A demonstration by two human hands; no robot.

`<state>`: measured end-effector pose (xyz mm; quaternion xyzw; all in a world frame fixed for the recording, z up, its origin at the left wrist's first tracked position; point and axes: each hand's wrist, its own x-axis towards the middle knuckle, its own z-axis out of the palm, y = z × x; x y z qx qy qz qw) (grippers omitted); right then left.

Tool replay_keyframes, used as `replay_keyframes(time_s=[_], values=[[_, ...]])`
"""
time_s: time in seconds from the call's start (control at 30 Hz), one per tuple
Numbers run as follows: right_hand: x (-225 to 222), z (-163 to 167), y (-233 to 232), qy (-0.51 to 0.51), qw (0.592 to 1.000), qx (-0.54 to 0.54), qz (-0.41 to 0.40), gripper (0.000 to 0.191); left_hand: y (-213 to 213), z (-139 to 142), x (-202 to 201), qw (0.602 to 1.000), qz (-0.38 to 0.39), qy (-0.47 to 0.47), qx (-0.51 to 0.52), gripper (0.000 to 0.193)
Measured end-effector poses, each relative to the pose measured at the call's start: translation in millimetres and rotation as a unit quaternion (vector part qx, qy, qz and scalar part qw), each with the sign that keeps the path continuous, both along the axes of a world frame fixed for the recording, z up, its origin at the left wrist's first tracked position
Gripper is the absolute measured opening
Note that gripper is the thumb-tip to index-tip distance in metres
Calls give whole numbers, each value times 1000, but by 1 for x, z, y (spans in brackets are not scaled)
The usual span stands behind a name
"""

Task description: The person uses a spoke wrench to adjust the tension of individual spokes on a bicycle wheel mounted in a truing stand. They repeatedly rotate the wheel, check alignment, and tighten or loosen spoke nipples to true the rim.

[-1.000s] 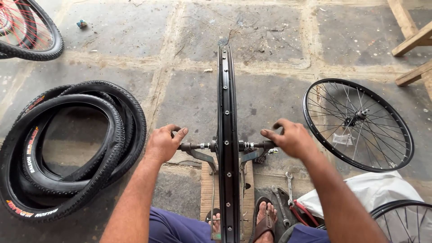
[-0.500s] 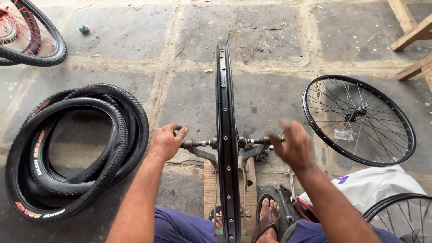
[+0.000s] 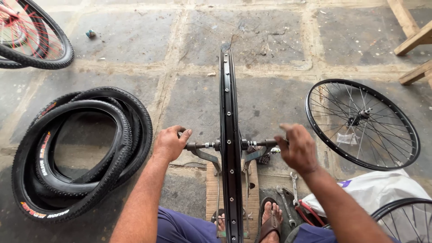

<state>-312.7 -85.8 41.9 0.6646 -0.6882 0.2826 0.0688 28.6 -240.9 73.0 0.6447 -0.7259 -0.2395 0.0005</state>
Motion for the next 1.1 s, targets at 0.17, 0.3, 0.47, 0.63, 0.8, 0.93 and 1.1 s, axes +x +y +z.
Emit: replay_keyframes(time_s=[0.17, 0.3, 0.47, 0.63, 0.8, 0.93, 1.1], values=[[-18, 14, -31, -216, 864, 444, -100, 47, 1, 0, 1, 1000, -3, 4, -8, 50], [1, 5, -8, -64, 989, 121, -50, 52, 1, 1, 2, 1000, 4, -6, -7, 50], [-1, 16, -13, -136, 984, 100, -54, 52, -1, 8, 1, 1000, 2, 12, -10, 48], [-20, 16, -36, -167, 940, 292, -55, 51, 2, 9, -2, 999, 6, 41, -11, 48], [-1, -1, -1, 32, 999, -33, 20, 45, 0, 8, -1, 1000, -2, 28, -10, 47], [-13, 21, -31, -192, 922, 327, -84, 53, 0, 8, -1, 999, -4, 34, -11, 49], [-8, 20, -25, -68, 965, 251, -34, 65, 1, 8, -1, 999, -4, 35, -31, 51]])
